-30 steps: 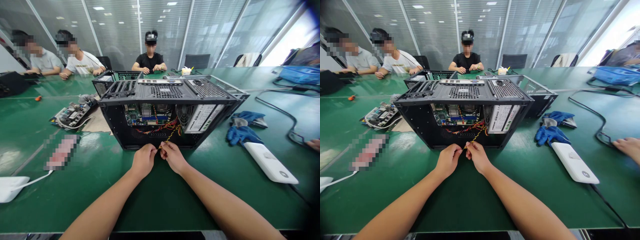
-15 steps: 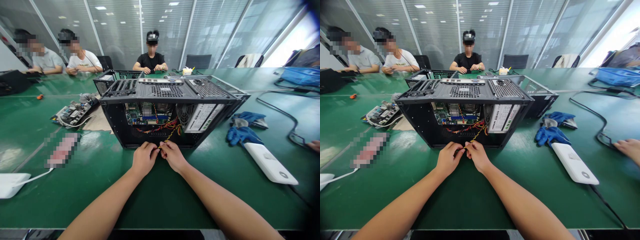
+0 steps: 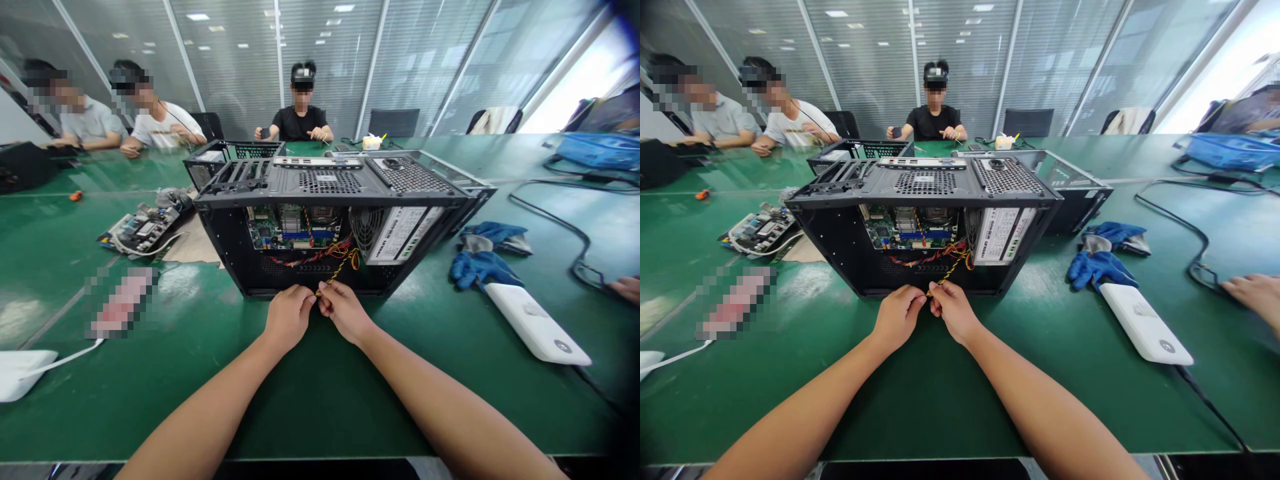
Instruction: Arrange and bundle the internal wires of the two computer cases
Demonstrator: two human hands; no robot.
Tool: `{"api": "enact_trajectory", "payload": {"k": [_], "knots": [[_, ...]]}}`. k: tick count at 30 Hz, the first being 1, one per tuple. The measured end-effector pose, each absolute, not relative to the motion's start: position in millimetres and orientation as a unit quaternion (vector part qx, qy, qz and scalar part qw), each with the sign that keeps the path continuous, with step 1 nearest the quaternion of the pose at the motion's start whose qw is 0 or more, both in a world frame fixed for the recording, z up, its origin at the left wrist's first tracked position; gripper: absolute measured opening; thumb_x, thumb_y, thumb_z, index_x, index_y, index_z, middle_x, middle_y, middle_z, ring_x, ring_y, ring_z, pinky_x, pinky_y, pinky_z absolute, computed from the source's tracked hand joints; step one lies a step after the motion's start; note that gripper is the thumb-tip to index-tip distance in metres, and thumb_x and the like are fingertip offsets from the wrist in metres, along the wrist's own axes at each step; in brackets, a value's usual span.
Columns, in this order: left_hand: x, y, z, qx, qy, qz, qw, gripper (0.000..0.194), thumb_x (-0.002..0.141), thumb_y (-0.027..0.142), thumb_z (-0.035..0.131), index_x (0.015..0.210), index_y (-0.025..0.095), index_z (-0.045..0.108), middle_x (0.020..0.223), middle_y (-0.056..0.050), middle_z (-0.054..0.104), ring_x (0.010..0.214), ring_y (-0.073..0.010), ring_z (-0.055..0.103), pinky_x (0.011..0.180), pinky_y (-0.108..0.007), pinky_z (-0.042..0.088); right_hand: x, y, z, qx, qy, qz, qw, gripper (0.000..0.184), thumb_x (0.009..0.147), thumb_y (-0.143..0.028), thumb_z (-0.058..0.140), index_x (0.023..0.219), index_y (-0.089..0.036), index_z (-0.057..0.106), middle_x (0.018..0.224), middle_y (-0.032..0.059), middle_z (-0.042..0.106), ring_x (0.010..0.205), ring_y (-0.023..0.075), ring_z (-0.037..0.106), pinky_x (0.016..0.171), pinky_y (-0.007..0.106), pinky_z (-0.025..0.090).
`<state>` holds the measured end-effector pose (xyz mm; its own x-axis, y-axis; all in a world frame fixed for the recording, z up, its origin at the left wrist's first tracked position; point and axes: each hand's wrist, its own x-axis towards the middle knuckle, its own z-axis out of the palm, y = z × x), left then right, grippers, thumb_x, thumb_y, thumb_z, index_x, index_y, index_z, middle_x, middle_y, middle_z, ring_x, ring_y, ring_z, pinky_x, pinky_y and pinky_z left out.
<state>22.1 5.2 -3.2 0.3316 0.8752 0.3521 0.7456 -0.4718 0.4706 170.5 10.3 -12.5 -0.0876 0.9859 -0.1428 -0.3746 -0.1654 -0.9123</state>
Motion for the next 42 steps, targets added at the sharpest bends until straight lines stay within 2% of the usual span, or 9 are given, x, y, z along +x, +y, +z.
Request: {"api": "enact_trajectory", "payload": {"k": [3,10,14,19,29,38,42], "knots": [[21.2,4.9,-4.3,0.814,0.494,0.288,0.106,0.021,0.098,0.021,0.047,0.085,0.020,0.063,0.080,-0.001,0.063,0.074,-0.0156,0.060,0.070,-0.028,0.045,170.1,9.5,-11.7,-0.425,-0.364,0.633,0.535,0.045,0.070,-0.056,0.077,0.066,-0.019,0.052,0.051,-0.0067,0.042,0.048,0.0089,0.042,0.049,0.026,0.029],[22.0,0.8,-3.8,0.816,0.492,0.289,0.088,0.015,0.095,0.022,0.052,0.084,0.020,0.062,0.077,-0.001,0.063,0.069,-0.0147,0.058,0.067,-0.028,0.043,169.4,9.3,-15.3,-0.437,-0.385,0.607,0.541,0.052,0.069,-0.059,0.078,0.060,-0.021,0.043,0.050,-0.0076,0.040,0.047,0.0080,0.040,0.048,0.026,0.028],[22.2,-0.2,-3.7,0.816,0.493,0.293,0.065,0.009,0.094,0.025,0.055,0.090,0.019,0.061,0.082,-0.002,0.065,0.072,-0.0159,0.059,0.068,-0.029,0.043,169.7,10.0,-16.1,-0.436,-0.388,0.607,0.539,0.050,0.070,-0.057,0.077,0.062,-0.021,0.043,0.051,-0.0078,0.040,0.047,0.0081,0.040,0.048,0.026,0.029],[22.5,0.6,-3.3,0.823,0.493,0.278,0.043,0.016,0.096,0.027,0.053,0.085,0.019,0.060,0.080,-0.002,0.065,0.073,-0.0174,0.060,0.069,-0.031,0.043,170.6,9.6,-16.7,-0.432,-0.388,0.617,0.531,0.050,0.071,-0.056,0.077,0.063,-0.021,0.043,0.050,-0.0080,0.040,0.047,0.0080,0.040,0.048,0.025,0.029],[22.9,2.3,-2.5,0.832,0.489,0.248,0.081,0.022,0.099,0.023,0.044,0.084,0.019,0.060,0.080,-0.002,0.066,0.076,-0.0180,0.061,0.072,-0.031,0.043,171.8,9.6,-16.8,-0.445,-0.402,0.616,0.511,0.048,0.072,-0.056,0.076,0.063,-0.021,0.044,0.050,-0.0068,0.043,0.048,0.0088,0.043,0.048,0.026,0.029],[20.6,1.8,-3.0,0.824,0.485,0.284,0.067,0.013,0.094,0.026,0.056,0.083,0.019,0.060,0.077,-0.002,0.063,0.071,-0.0162,0.057,0.068,-0.029,0.041,171.9,10.2,-16.5,-0.442,-0.395,0.621,0.513,0.048,0.070,-0.056,0.078,0.065,-0.020,0.045,0.050,-0.0075,0.043,0.048,0.0083,0.042,0.048,0.025,0.029],[21.0,1.8,-3.0,0.827,0.483,0.280,0.065,0.015,0.095,0.026,0.054,0.083,0.019,0.061,0.077,-0.002,0.064,0.072,-0.0167,0.058,0.068,-0.029,0.041,172.0,10.4,-16.6,-0.437,-0.394,0.623,0.515,0.049,0.069,-0.055,0.078,0.065,-0.021,0.044,0.050,-0.0079,0.042,0.048,0.0082,0.043,0.048,0.025,0.029]]}}
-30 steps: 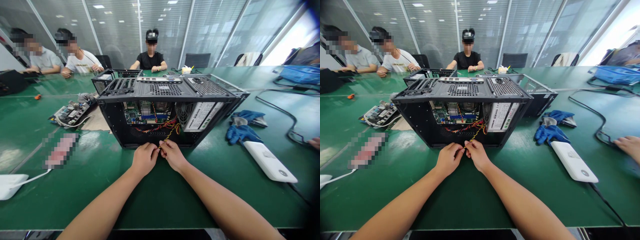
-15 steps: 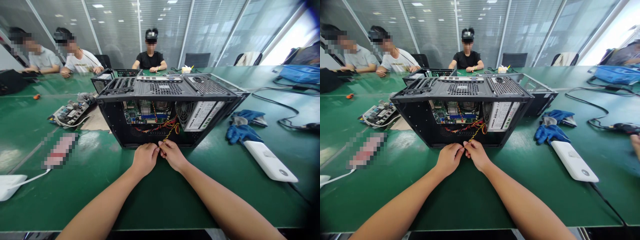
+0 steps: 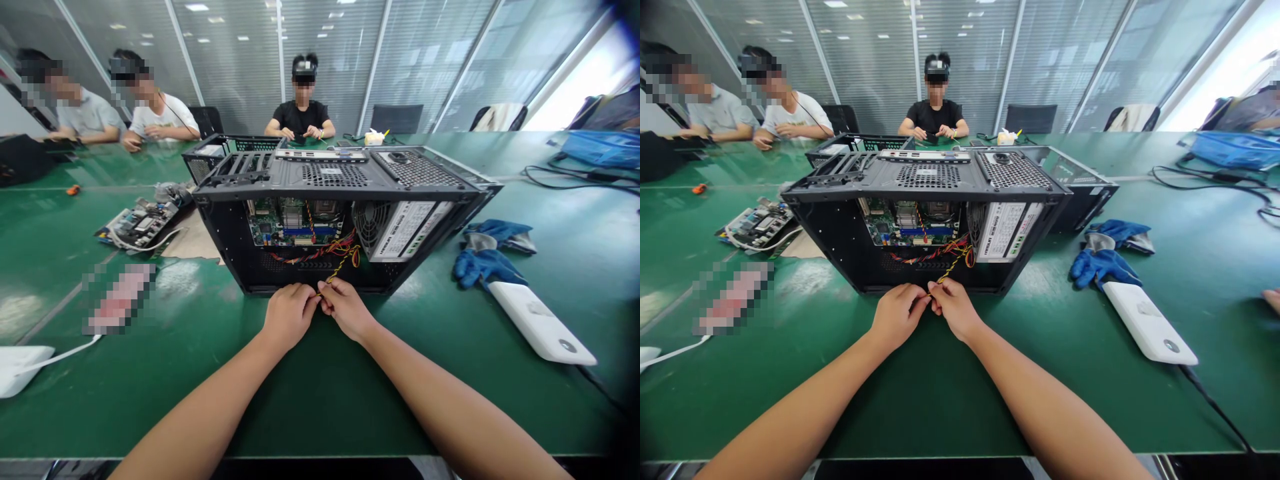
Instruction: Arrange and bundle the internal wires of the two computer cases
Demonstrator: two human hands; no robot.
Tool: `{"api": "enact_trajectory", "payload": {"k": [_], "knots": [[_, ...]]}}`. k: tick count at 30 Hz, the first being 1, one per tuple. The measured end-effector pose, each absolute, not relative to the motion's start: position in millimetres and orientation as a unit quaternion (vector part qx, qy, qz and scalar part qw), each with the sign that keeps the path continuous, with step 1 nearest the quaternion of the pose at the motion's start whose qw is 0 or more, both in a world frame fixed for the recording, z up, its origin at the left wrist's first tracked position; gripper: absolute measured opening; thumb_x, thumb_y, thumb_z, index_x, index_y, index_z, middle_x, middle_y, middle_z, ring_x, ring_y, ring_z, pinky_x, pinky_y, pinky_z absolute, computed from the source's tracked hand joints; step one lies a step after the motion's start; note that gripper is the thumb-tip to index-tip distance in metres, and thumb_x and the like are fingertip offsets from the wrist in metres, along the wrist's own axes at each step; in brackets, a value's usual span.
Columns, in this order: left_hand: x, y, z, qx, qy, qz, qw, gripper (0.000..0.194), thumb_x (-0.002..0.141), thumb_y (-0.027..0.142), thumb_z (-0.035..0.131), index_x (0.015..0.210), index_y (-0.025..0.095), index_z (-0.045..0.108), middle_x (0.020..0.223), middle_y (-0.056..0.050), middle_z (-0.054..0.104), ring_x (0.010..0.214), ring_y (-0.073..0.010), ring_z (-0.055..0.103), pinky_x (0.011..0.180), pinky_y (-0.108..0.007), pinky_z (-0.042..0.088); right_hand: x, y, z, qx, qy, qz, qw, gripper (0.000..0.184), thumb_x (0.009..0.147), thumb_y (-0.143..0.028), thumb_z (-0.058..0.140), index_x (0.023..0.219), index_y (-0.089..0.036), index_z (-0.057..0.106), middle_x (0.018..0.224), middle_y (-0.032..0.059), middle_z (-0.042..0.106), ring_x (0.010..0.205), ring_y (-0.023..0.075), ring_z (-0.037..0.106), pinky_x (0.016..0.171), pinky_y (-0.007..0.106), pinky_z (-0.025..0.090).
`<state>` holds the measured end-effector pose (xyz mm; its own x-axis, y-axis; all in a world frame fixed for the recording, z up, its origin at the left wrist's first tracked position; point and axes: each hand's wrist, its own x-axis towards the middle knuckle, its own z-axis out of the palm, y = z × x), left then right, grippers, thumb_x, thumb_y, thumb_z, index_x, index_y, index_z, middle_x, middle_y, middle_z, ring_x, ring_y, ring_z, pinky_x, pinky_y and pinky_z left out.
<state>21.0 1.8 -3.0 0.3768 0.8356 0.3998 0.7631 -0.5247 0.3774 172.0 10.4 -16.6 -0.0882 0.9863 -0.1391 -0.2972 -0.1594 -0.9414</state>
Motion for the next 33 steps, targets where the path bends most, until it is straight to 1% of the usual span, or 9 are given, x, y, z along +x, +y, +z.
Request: {"api": "enact_trajectory", "payload": {"k": [4,10,17,23,27,33], "knots": [[21.8,2.3,-2.5,0.828,0.486,0.266,0.084,0.019,0.097,0.024,0.049,0.082,0.019,0.060,0.077,-0.002,0.065,0.072,-0.0168,0.059,0.068,-0.029,0.040,171.7,10.4,-17.5,-0.443,-0.401,0.618,0.512,0.049,0.070,-0.056,0.078,0.064,-0.021,0.044,0.050,-0.0079,0.042,0.048,0.0083,0.043,0.048,0.025,0.029],[22.1,2.4,1.8,0.820,0.485,0.258,0.160,0.023,0.097,0.022,0.046,0.079,0.019,0.060,0.075,0.000,0.066,0.069,-0.0148,0.059,0.065,-0.027,0.037,171.2,9.1,-16.8,-0.462,-0.420,0.600,0.500,0.046,0.072,-0.056,0.075,0.064,-0.020,0.047,0.051,-0.0066,0.045,0.049,0.0090,0.045,0.048,0.025,0.031],[21.5,2.9,1.4,0.797,0.491,0.287,0.204,0.018,0.091,0.022,0.056,0.075,0.019,0.062,0.068,0.002,0.064,0.059,-0.0109,0.053,0.060,-0.025,0.034,171.5,9.1,-16.1,-0.471,-0.422,0.600,0.490,0.044,0.072,-0.055,0.074,0.065,-0.020,0.049,0.052,-0.0058,0.048,0.049,0.0090,0.045,0.049,0.026,0.032],[22.2,3.9,0.2,0.786,0.478,0.309,0.240,0.016,0.088,0.021,0.060,0.073,0.019,0.065,0.067,0.002,0.067,0.058,-0.0100,0.054,0.059,-0.023,0.037,172.1,9.1,-13.9,-0.468,-0.420,0.608,0.484,0.043,0.071,-0.054,0.075,0.065,-0.020,0.049,0.051,-0.0057,0.048,0.047,0.0082,0.043,0.048,0.026,0.031],[22.2,4.8,-3.3,0.778,0.476,0.322,0.255,0.016,0.087,0.023,0.062,0.072,0.019,0.065,0.068,0.002,0.067,0.059,-0.0103,0.056,0.060,-0.023,0.038,172.6,9.5,-14.9,-0.468,-0.421,0.610,0.481,0.042,0.072,-0.053,0.074,0.065,-0.019,0.050,0.051,-0.0063,0.048,0.047,0.0073,0.042,0.048,0.025,0.031],[22.1,5.0,-1.2,0.789,0.461,0.313,0.259,0.022,0.093,0.022,0.053,0.072,0.018,0.061,0.067,0.002,0.065,0.059,-0.0103,0.054,0.060,-0.023,0.037,173.3,9.6,-17.5,-0.467,-0.421,0.612,0.480,0.042,0.073,-0.053,0.074,0.066,-0.020,0.049,0.050,-0.0066,0.047,0.046,0.0075,0.041,0.048,0.025,0.029]]}}
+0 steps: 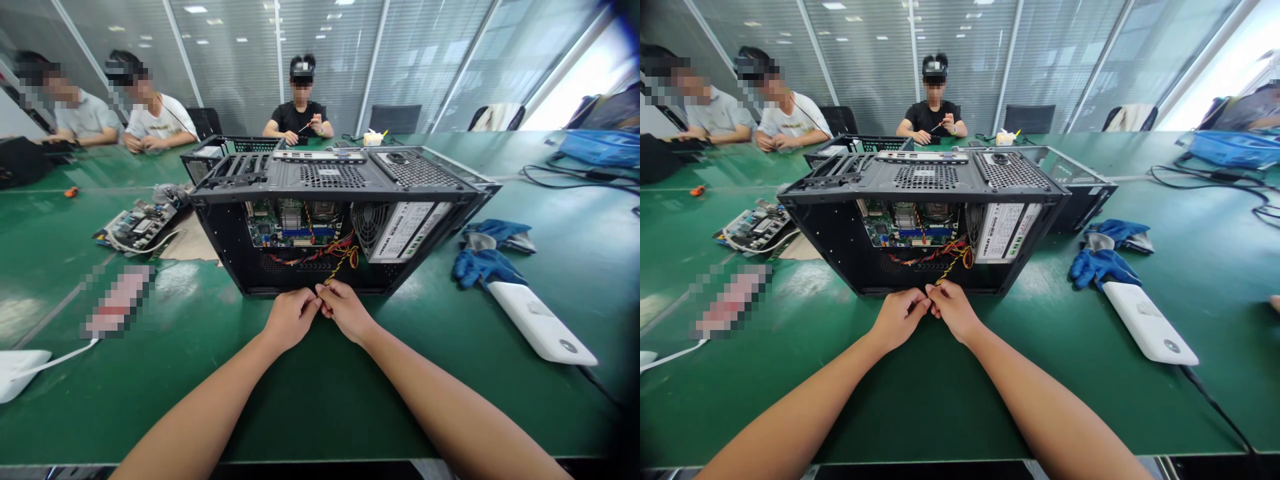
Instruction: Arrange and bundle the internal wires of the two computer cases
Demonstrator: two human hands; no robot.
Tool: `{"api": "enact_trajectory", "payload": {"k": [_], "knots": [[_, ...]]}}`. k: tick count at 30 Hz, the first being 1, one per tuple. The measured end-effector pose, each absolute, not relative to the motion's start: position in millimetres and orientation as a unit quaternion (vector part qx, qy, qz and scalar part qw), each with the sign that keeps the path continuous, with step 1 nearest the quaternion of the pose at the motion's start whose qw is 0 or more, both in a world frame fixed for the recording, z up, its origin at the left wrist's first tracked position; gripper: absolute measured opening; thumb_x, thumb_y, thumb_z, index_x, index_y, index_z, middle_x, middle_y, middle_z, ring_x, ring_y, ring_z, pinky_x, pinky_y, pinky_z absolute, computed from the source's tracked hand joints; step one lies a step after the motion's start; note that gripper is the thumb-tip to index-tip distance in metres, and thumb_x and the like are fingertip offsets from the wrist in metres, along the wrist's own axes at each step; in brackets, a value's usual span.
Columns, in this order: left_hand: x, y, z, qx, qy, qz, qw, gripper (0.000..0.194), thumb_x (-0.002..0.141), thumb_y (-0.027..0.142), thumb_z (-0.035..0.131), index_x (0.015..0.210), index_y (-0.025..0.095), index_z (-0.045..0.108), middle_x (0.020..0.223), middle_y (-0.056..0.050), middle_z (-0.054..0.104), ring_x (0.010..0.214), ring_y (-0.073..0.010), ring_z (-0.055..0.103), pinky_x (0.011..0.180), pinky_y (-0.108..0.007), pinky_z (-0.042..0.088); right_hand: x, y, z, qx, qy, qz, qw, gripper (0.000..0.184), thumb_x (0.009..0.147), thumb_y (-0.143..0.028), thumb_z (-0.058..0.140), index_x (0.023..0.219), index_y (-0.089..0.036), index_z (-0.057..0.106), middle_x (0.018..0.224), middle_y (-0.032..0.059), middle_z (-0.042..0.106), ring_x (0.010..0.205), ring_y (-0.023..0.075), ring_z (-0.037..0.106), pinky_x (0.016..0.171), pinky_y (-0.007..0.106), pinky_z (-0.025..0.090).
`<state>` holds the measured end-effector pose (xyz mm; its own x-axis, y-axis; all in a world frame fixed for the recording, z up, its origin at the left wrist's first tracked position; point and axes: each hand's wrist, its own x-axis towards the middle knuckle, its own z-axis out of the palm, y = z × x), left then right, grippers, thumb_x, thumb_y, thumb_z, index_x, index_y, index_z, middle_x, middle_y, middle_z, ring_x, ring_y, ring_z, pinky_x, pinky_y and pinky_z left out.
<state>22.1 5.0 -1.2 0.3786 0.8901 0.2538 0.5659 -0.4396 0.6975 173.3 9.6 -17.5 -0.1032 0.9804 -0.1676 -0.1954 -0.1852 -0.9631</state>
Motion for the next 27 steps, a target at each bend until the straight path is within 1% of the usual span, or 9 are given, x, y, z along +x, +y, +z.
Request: {"api": "enact_trajectory", "payload": {"k": [5,10,13,17,20,27], "knots": [[22.2,5.6,0.7,0.773,0.455,0.314,0.311,0.025,0.094,0.021,0.049,0.072,0.018,0.060,0.067,0.002,0.064,0.060,-0.0104,0.056,0.061,-0.022,0.039,173.3,8.8,-17.3,-0.468,-0.427,0.606,0.481,0.043,0.075,-0.055,0.072,0.065,-0.020,0.048,0.050,-0.0056,0.048,0.047,0.0081,0.042,0.049,0.026,0.030],[22.1,6.0,1.7,0.770,0.464,0.336,0.281,0.023,0.091,0.022,0.054,0.069,0.017,0.060,0.062,0.003,0.060,0.055,-0.0091,0.049,0.058,-0.022,0.035,172.4,9.6,-16.4,-0.466,-0.421,0.606,0.488,0.045,0.073,-0.056,0.074,0.066,-0.020,0.047,0.051,-0.0066,0.046,0.047,0.0085,0.043,0.048,0.025,0.030],[22.5,6.0,1.0,0.770,0.464,0.341,0.276,0.021,0.090,0.022,0.056,0.070,0.017,0.061,0.063,0.003,0.060,0.055,-0.0087,0.049,0.058,-0.022,0.034,171.9,9.5,-15.7,-0.466,-0.416,0.608,0.490,0.045,0.071,-0.057,0.075,0.068,-0.020,0.049,0.051,-0.0067,0.046,0.048,0.0088,0.044,0.047,0.025,0.030],[22.7,5.2,-0.3,0.768,0.466,0.339,0.279,0.019,0.090,0.023,0.057,0.072,0.017,0.063,0.064,0.003,0.061,0.055,-0.0087,0.049,0.058,-0.022,0.035,172.1,9.0,-15.9,-0.466,-0.405,0.609,0.497,0.046,0.072,-0.061,0.073,0.071,-0.020,0.052,0.051,-0.0066,0.045,0.048,0.0093,0.044,0.047,0.025,0.030],[22.6,4.8,-0.4,0.768,0.471,0.333,0.278,0.020,0.090,0.023,0.055,0.072,0.017,0.062,0.064,0.002,0.061,0.056,-0.0093,0.050,0.058,-0.022,0.035,172.0,8.9,-15.6,-0.462,-0.396,0.611,0.506,0.048,0.070,-0.063,0.074,0.070,-0.020,0.052,0.051,-0.0067,0.044,0.048,0.0093,0.044,0.047,0.025,0.031],[22.9,5.3,1.5,0.777,0.463,0.317,0.286,0.024,0.094,0.024,0.048,0.074,0.018,0.061,0.066,0.001,0.063,0.058,-0.0107,0.053,0.059,-0.023,0.036,171.9,8.6,-13.2,-0.457,-0.407,0.605,0.510,0.053,0.070,-0.065,0.074,0.063,-0.021,0.045,0.051,-0.0062,0.043,0.047,0.0093,0.044,0.047,0.026,0.030]]}}
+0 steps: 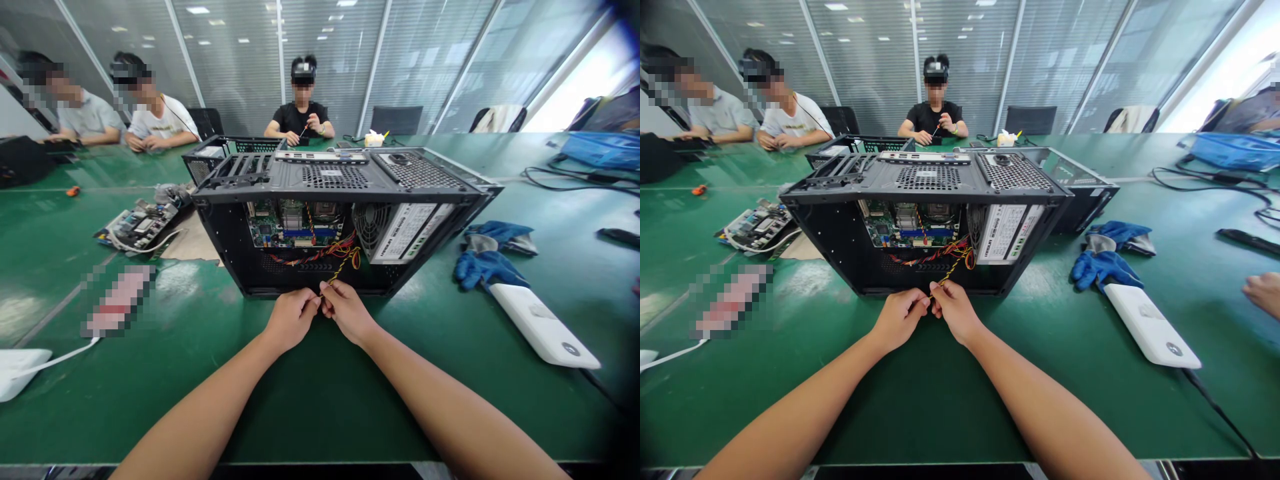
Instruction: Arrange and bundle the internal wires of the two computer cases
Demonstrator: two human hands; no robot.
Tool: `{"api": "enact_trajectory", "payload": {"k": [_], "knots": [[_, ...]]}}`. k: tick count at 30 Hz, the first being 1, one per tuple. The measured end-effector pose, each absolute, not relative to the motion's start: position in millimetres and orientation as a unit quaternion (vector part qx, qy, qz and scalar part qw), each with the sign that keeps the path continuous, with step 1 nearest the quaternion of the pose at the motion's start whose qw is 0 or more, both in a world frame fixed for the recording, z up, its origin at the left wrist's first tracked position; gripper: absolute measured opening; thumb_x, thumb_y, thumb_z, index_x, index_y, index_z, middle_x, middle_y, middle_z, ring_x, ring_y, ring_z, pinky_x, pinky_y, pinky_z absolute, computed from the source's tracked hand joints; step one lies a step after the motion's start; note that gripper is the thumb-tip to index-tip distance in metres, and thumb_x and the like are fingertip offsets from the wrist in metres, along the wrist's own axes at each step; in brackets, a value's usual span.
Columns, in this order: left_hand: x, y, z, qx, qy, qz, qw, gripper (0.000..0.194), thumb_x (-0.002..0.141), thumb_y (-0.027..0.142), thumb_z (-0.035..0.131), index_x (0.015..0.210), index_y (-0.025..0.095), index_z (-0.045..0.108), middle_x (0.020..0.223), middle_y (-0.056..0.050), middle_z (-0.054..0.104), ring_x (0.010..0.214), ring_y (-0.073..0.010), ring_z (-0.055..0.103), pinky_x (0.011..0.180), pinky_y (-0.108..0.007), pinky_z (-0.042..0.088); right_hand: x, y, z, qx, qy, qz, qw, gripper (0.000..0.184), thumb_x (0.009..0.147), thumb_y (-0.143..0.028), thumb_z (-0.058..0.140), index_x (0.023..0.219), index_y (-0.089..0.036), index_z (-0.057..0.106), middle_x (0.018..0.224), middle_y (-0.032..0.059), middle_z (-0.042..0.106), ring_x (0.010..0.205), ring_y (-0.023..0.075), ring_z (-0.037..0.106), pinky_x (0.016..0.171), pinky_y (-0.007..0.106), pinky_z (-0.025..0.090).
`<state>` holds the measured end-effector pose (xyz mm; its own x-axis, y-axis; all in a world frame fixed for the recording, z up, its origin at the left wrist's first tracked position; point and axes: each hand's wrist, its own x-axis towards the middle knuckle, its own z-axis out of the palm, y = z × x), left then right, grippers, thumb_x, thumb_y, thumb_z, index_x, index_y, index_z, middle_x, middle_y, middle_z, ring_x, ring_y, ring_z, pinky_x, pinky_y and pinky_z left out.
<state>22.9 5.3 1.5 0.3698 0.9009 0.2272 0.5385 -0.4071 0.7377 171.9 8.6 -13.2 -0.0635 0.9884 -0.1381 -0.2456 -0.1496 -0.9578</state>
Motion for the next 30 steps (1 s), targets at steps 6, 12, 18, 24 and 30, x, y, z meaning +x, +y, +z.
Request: {"api": "enact_trajectory", "payload": {"k": [6,12,18,24,30], "knots": [[23,5,0,0.778,0.469,0.315,0.273,0.022,0.092,0.024,0.054,0.072,0.017,0.061,0.064,0.002,0.061,0.057,-0.0102,0.051,0.058,-0.023,0.034,172,9,-15,-0.466,-0.405,0.604,0.504,0.050,0.071,-0.060,0.075,0.064,-0.021,0.045,0.049,-0.0070,0.043,0.046,0.0084,0.041,0.047,0.026,0.029],[22,5,-5,0.782,0.459,0.320,0.274,0.018,0.091,0.024,0.057,0.075,0.018,0.064,0.068,0.002,0.065,0.059,-0.0102,0.054,0.059,-0.023,0.037,173,10,-15,-0.470,-0.406,0.604,0.499,0.048,0.071,-0.058,0.075,0.065,-0.021,0.046,0.049,-0.0071,0.044,0.045,0.0079,0.040,0.047,0.025,0.029],[23,5,-4,0.780,0.459,0.316,0.286,0.017,0.090,0.024,0.057,0.076,0.018,0.065,0.069,0.001,0.066,0.060,-0.0109,0.055,0.059,-0.023,0.038,173,10,-18,-0.466,-0.408,0.605,0.500,0.046,0.073,-0.057,0.074,0.066,-0.021,0.045,0.049,-0.0076,0.042,0.045,0.0080,0.040,0.046,0.025,0.028],[23,5,-4,0.796,0.447,0.303,0.272,0.019,0.093,0.023,0.055,0.076,0.018,0.064,0.069,0.002,0.066,0.060,-0.0109,0.055,0.060,-0.023,0.037,172,10,-19,-0.463,-0.410,0.609,0.497,0.047,0.073,-0.057,0.074,0.067,-0.021,0.045,0.050,-0.0074,0.043,0.047,0.0081,0.040,0.047,0.025,0.029],[22,7,-8,0.809,0.437,0.294,0.259,0.024,0.095,0.022,0.050,0.074,0.018,0.060,0.068,0.001,0.064,0.061,-0.0117,0.055,0.060,-0.024,0.036,172,9,-16,-0.470,-0.410,0.604,0.496,0.046,0.072,-0.057,0.074,0.068,-0.020,0.048,0.051,-0.0074,0.043,0.047,0.0076,0.040,0.046,0.024,0.027]]}}
